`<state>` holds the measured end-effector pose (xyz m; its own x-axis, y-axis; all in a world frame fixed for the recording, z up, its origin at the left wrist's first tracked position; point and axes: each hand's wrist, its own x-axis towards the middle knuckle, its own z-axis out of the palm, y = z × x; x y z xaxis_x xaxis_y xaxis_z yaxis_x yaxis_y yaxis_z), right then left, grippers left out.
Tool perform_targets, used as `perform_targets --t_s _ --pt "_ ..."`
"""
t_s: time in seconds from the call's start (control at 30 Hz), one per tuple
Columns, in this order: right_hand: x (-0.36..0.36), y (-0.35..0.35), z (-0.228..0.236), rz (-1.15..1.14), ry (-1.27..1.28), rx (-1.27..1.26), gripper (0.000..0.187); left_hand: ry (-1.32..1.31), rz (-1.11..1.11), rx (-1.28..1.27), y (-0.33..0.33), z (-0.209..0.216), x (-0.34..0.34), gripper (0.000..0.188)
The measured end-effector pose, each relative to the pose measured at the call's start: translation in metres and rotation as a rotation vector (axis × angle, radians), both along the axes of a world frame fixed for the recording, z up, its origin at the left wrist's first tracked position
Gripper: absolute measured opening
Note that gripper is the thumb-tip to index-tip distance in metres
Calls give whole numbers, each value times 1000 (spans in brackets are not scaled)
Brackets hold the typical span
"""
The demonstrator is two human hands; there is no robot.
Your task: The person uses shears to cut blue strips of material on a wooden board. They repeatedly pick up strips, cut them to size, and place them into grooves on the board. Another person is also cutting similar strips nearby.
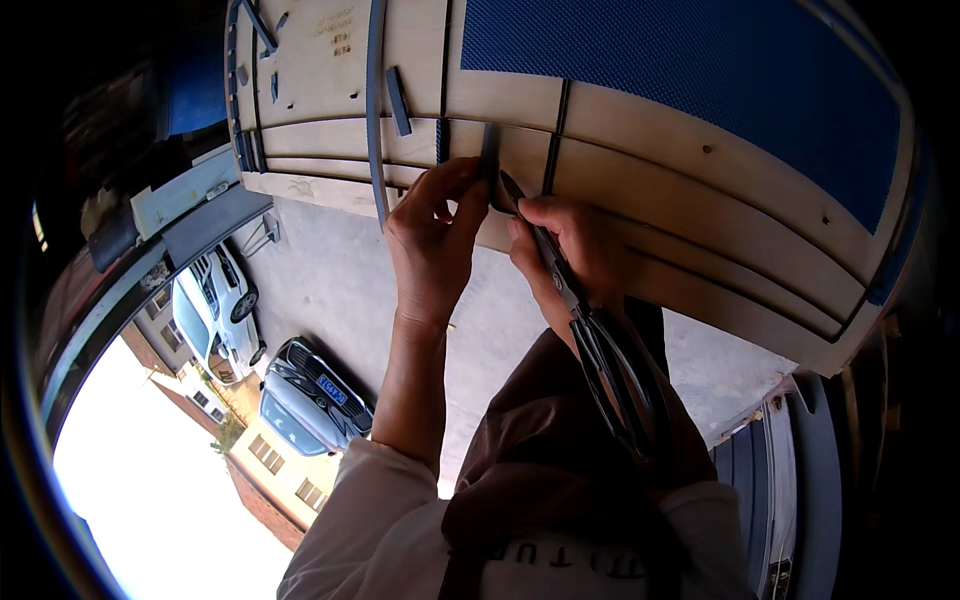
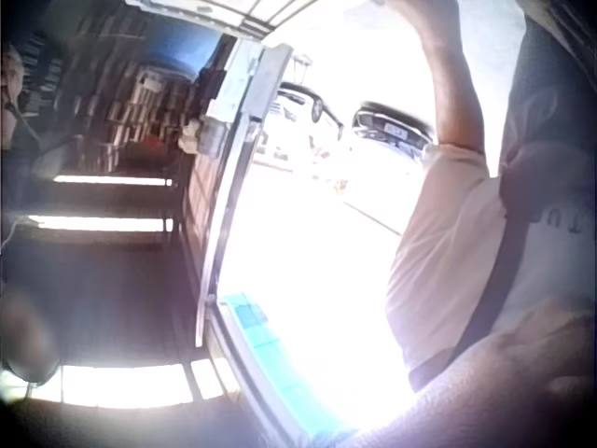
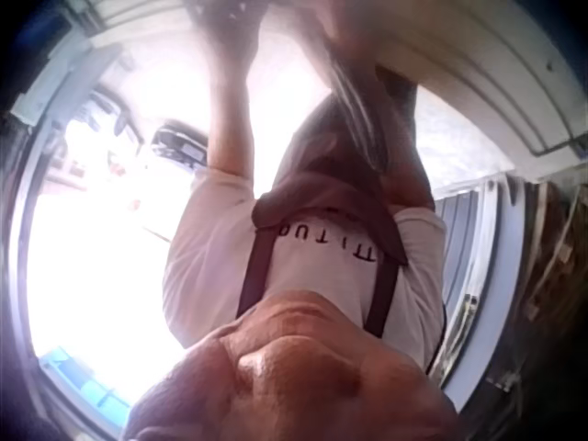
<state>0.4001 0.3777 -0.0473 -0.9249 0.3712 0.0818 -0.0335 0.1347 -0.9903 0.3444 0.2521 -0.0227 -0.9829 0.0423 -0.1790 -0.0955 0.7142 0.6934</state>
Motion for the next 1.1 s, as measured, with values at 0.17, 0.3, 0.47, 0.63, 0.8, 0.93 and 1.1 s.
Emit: perform_targets --t_s 0.17,0.3,0.47,0.63,0.8,0.93,1.1 --pt "-3 -15 -10 -59 89 27 25 -7 30 35 1 -3 0 20" --pt "-1 -16 -16 -30 121 70 29 -10 3 19 1 -2 1 20" --pt "-2 -14 -15 -5 114 144 30 -3 -15 21 -2 -4 -1 19" --pt "-6 -15 -12 -63 128 160 25 -6 -29 20 3 -1 -2 19" --pt "-6 -14 -13 -29 97 153 24 53 -84 -13 -1 -5 -2 19" --pt "-8 -12 -5 54 46 185 26 77 -110 5 -3 -6 -3 19" --pt "3 -16 -9 -48 10 6 22 6 -107 83 -9 -3 -6 21"
